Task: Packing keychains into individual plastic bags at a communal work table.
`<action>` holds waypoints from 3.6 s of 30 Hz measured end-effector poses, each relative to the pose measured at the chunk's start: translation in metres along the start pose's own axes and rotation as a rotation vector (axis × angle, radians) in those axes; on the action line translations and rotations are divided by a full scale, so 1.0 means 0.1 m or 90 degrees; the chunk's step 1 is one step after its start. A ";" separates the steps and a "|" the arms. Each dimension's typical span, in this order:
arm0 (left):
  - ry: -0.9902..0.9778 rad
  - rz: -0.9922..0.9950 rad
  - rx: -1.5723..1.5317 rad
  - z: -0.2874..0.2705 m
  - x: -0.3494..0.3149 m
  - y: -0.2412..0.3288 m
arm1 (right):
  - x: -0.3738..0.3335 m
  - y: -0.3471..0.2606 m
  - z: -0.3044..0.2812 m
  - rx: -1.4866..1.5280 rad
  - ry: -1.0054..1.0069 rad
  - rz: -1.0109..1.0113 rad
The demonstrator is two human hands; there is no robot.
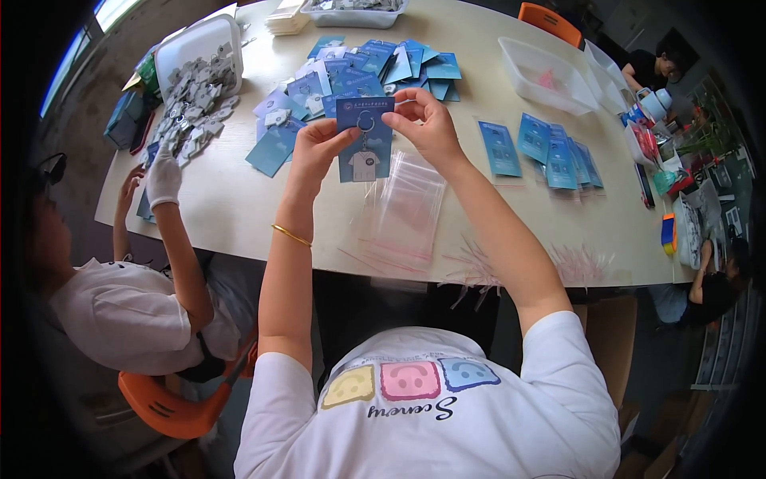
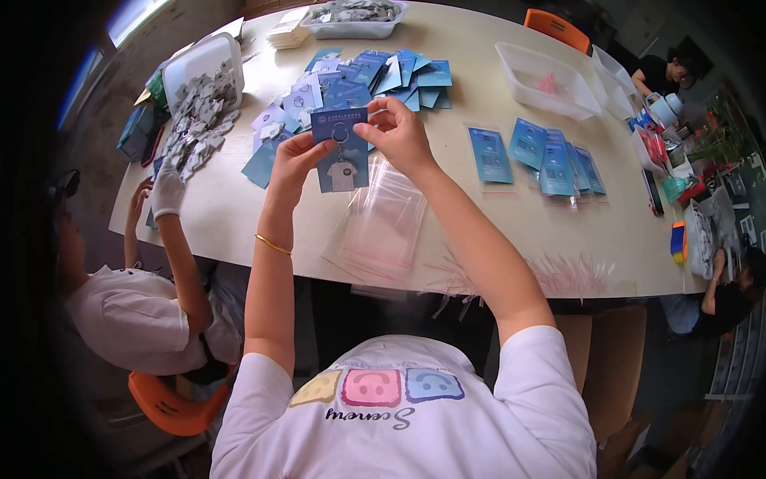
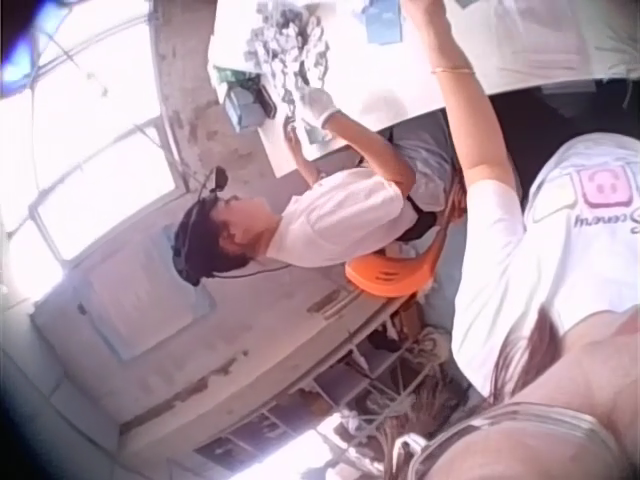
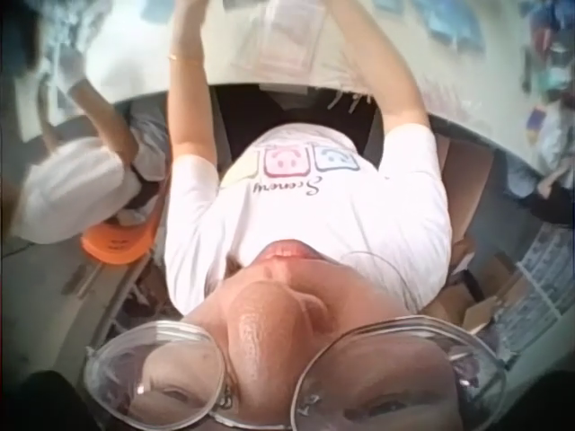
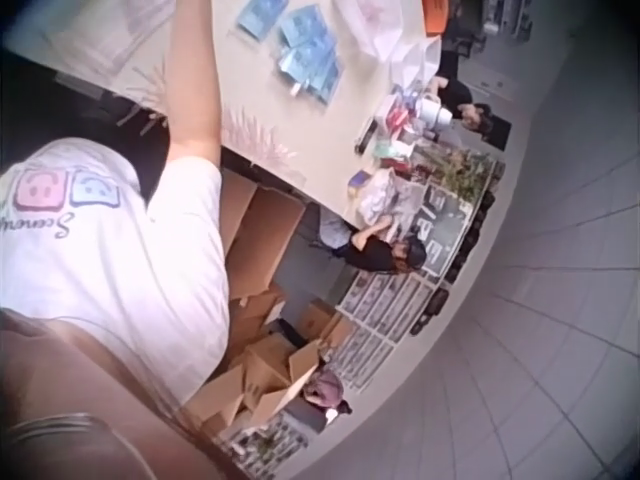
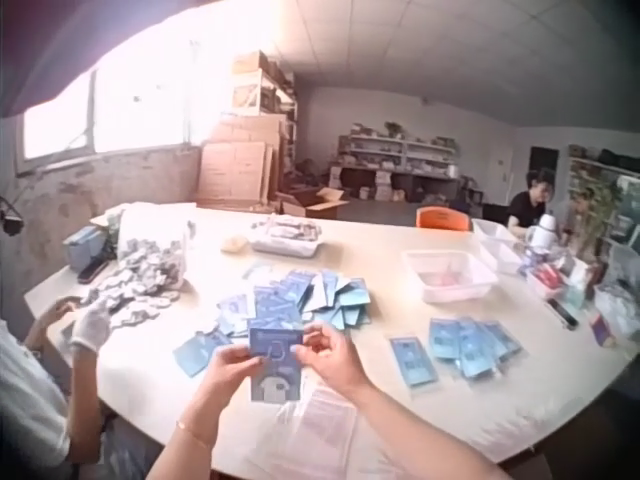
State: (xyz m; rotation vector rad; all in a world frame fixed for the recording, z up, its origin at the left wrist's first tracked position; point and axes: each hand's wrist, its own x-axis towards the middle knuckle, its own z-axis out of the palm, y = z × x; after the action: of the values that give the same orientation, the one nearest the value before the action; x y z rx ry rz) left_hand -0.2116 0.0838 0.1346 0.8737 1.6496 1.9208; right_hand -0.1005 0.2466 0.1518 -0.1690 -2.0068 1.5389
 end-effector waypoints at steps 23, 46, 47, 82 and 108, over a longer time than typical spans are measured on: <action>-0.095 -0.305 0.162 0.05 -0.61 0.15 | -1.47 -0.30 -0.74 0.200 0.092 0.191; 0.174 0.035 -0.427 0.37 -0.64 0.28 | -2.11 -0.43 0.16 0.192 -0.040 0.238; 0.176 0.036 -0.428 0.36 -0.65 0.26 | -2.13 -0.43 0.16 0.191 -0.042 0.238; 0.000 -0.043 -0.342 0.37 -0.92 0.32 | -1.97 -0.53 -0.21 0.010 -0.067 0.115; 0.016 0.027 -0.287 0.47 -0.95 0.37 | -1.79 -0.49 -0.09 0.058 -0.153 0.168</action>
State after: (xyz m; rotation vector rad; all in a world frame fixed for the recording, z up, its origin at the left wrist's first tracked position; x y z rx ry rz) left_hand -0.1096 0.0431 0.1587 0.7041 1.1419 2.2148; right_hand 0.0615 0.1591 0.1300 -0.2298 -2.1612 1.8899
